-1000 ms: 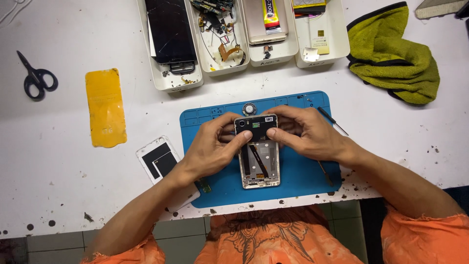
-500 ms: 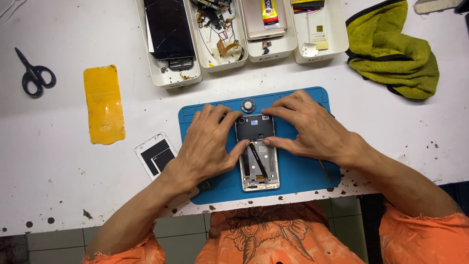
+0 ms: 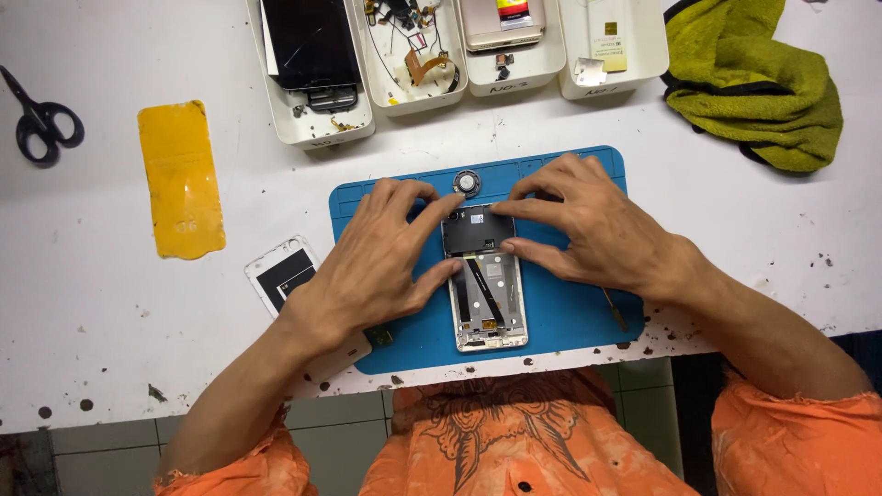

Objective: Reassemble internal components of a mobile phone by installing the motherboard cover and the battery.

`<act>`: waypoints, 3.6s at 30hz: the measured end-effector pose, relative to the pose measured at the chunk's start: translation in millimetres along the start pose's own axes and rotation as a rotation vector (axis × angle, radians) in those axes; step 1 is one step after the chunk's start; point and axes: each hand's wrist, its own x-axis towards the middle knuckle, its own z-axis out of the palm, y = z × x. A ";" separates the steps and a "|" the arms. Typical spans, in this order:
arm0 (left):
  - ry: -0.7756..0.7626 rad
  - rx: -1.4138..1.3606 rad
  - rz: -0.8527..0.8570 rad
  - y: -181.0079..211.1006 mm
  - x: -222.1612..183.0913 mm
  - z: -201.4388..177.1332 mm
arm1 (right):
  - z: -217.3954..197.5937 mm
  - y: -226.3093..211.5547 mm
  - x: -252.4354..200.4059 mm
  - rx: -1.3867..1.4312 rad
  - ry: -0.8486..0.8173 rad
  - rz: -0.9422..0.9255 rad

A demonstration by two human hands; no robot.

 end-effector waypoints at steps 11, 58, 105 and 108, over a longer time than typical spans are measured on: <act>-0.005 0.134 0.224 -3.7 1.8 -11.9 | 8.2 5.6 -2.7 -0.029 0.018 -0.069; 0.163 0.137 0.089 -64.3 -38.1 -91.2 | 22.2 45.1 -5.4 -0.042 0.129 -0.550; 0.224 0.075 0.431 -21.7 -7.5 23.8 | 32.2 37.4 -14.2 0.021 0.233 -0.356; 0.191 -0.051 0.356 -23.8 -4.0 22.8 | 27.2 29.0 -8.9 0.069 0.207 -0.272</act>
